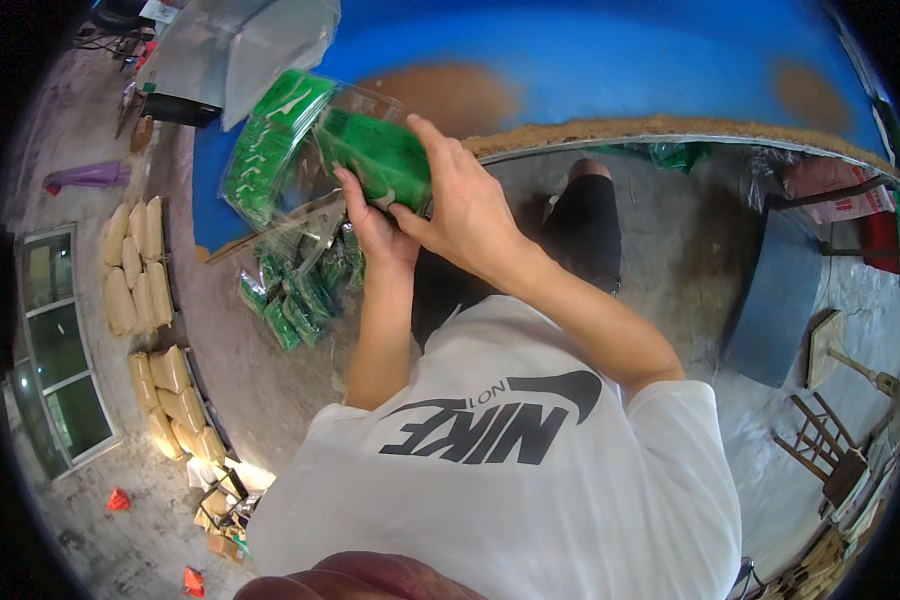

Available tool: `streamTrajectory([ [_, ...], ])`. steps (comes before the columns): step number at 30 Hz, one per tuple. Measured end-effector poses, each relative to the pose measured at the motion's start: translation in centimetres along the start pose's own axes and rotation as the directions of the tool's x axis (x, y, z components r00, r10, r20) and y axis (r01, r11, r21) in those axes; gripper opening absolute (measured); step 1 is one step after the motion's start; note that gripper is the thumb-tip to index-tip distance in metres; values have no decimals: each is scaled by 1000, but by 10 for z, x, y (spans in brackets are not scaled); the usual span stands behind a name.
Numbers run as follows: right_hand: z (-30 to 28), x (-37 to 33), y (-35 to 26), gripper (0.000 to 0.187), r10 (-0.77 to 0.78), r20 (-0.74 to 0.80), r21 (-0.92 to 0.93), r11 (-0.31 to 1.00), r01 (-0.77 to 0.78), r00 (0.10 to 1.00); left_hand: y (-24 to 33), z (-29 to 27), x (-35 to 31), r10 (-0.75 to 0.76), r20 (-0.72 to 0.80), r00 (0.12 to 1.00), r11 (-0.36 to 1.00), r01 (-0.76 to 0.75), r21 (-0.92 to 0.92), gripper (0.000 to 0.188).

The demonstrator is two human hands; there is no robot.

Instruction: The recorder is counting and stacking small green packets and placing them into a larger clear plastic bag.

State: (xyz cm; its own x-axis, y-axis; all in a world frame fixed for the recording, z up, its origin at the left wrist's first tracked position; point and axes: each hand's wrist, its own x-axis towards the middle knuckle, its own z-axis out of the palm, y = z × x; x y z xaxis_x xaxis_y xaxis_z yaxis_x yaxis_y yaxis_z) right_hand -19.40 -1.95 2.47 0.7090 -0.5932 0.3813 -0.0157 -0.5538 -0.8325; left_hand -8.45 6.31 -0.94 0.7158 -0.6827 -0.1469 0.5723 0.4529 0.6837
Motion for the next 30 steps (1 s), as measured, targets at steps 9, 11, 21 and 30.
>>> streamTrajectory([
  [9, -46, 45, -41, 75, -526, 278, -113, 813, 571, 804, 3, 20, -17, -88, 173, 981, 984, 112, -135, 67],
  [11, -45, 49, -35, 76, -532, 396, -117, 779, 616, 748, 1, 10, -17, -193, 204, 960, 957, 230, -177, 63],
  [21, -60, 115, 51, 86, -13, 462, 592, 749, -298, 887, -16, -31, -3, -630, 443, 638, 423, 760, -494, 46],
  [30, -30, 86, 66, 95, 75, 644, 627, 517, -582, 761, -9, -4, -18, -595, 464, 656, 503, 755, -422, 50],
])
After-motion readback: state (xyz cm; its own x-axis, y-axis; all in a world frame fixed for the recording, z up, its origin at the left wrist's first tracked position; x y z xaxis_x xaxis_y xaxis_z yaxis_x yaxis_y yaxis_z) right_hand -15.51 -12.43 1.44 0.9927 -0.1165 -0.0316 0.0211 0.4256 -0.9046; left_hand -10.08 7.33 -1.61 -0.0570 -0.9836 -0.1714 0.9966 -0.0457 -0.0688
